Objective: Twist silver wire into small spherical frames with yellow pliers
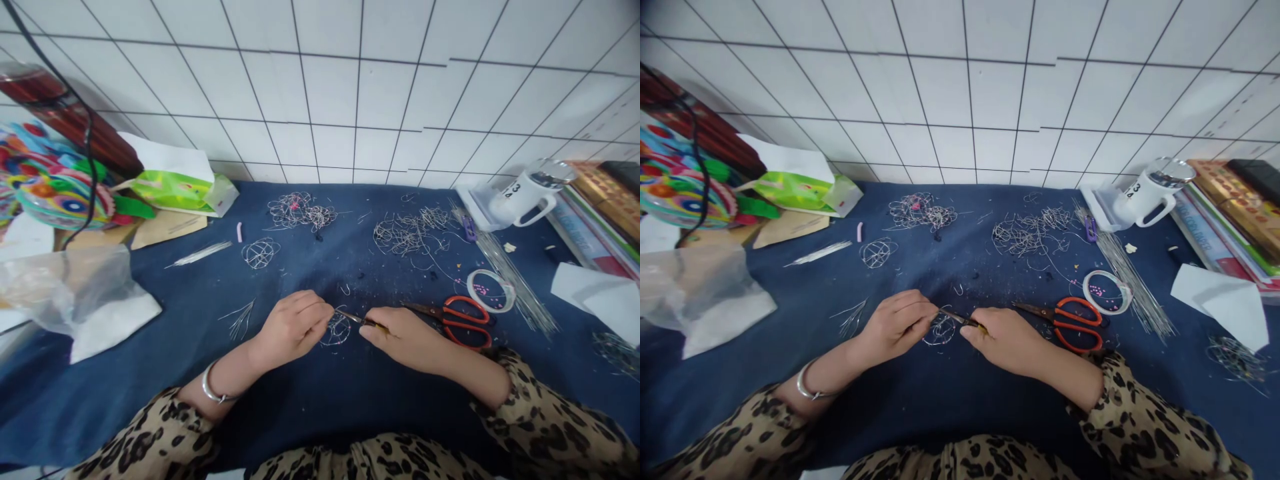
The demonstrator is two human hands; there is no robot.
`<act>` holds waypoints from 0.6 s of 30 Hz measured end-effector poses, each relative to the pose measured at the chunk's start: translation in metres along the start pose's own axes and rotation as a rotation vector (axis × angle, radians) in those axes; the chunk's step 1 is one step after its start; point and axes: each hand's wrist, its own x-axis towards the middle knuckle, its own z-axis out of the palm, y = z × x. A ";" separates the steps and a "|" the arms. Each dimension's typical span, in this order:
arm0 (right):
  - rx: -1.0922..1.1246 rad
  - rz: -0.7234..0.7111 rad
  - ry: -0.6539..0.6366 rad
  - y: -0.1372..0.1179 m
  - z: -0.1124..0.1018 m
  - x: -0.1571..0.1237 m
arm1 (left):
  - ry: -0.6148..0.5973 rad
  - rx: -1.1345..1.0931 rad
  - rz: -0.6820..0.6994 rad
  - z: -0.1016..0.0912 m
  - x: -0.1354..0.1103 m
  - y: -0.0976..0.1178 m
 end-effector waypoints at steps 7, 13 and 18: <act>-0.218 -0.022 0.115 -0.001 0.012 -0.002 | 0.021 -0.018 -0.013 0.002 -0.002 -0.001; -0.417 -0.074 0.216 0.003 0.024 -0.001 | 0.041 -0.058 -0.034 0.002 -0.001 0.000; -0.468 -0.066 0.238 0.004 0.028 0.000 | 0.048 -0.080 -0.058 0.002 0.000 0.001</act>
